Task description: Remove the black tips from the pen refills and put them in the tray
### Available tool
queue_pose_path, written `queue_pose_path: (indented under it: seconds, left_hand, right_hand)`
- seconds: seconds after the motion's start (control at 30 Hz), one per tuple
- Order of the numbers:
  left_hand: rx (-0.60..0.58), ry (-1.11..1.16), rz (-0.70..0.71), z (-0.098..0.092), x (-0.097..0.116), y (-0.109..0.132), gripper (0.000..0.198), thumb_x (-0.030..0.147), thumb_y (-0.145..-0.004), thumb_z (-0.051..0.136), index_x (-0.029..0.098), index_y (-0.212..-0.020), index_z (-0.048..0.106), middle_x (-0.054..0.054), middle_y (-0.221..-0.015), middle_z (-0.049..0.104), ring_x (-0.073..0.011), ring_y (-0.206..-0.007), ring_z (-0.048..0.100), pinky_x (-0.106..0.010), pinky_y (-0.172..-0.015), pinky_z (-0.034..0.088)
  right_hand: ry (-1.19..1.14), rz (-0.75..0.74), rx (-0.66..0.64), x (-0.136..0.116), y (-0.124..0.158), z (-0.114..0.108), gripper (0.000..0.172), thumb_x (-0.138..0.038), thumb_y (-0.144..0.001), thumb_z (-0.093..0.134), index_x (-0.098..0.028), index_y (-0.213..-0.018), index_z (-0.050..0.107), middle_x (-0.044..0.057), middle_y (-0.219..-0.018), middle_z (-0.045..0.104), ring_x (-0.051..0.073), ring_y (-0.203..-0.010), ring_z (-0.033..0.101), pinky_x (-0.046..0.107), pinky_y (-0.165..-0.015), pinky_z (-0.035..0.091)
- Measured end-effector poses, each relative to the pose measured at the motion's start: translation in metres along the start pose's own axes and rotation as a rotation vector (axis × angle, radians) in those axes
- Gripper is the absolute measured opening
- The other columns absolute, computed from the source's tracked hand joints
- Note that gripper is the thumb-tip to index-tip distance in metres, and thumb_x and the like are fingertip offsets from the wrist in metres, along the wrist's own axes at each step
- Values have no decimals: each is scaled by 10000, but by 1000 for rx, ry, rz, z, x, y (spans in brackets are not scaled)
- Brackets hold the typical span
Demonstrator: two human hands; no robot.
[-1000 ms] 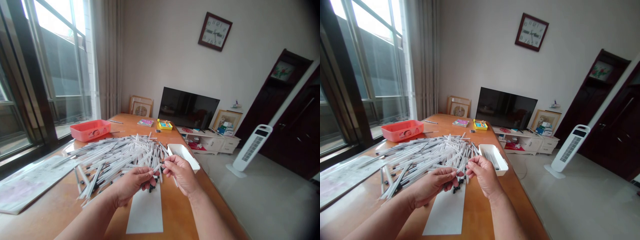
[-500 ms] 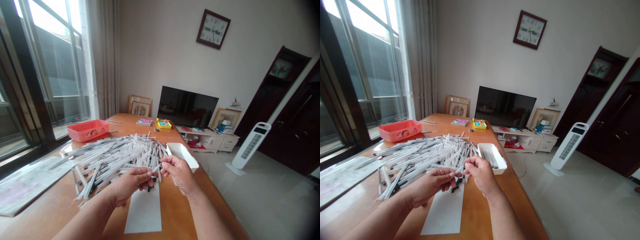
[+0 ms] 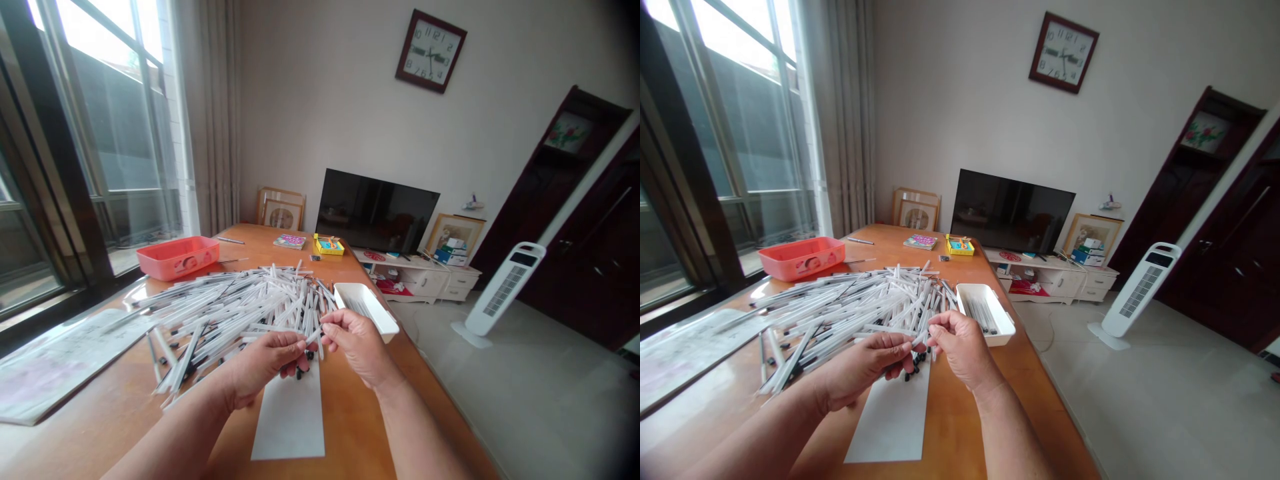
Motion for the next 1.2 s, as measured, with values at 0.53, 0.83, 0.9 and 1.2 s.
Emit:
queue_pose_path:
  seconds: [0.53, 0.83, 0.9, 1.2]
  left_hand:
    - [-15, -68, 7, 1, 4, 3, 405, 520, -851, 649, 164, -1012, 753, -76, -813, 680, -154, -661, 467, -270, -613, 312]
    - [24, -206, 56, 0, 1, 2, 332, 519, -838, 649, 212, -890, 763, -52, -790, 689, -185, -706, 517, -265, -669, 372]
    - [27, -241, 68, 0, 0, 2, 316, 510, -838, 647, 220, -892, 761, -49, -793, 694, -191, -723, 533, -263, -686, 385]
    - [45, -314, 78, 2, 2, 2, 316, 501, -877, 593, 237, -940, 754, -39, -803, 680, -185, -749, 540, -262, -723, 404]
  right_hand:
    - [57, 87, -92, -10, 5, -8, 261, -401, -793, 735, -177, -920, 695, 16, -766, 693, 125, -637, 598, 246, -593, 456]
    - [295, 19, -125, 1, 4, -9, 305, -483, -898, 608, -203, -785, 575, -32, -654, 585, 113, -575, 498, 233, -557, 381]
    - [415, -52, -99, 6, 2, -7, 361, -501, -922, 566, -208, -716, 525, -45, -619, 516, 113, -571, 448, 233, -549, 353]
    - [519, -72, -60, 12, -1, -8, 546, -633, -982, 385, -206, -663, 506, -21, -598, 484, 136, -596, 467, 251, -570, 358]
Point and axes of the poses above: each hand's wrist, its own y-axis away from the middle knuckle, its own z-axis out of the palm, x = y × z, the point moved 1 cm from there along -y, towards the middle knuckle
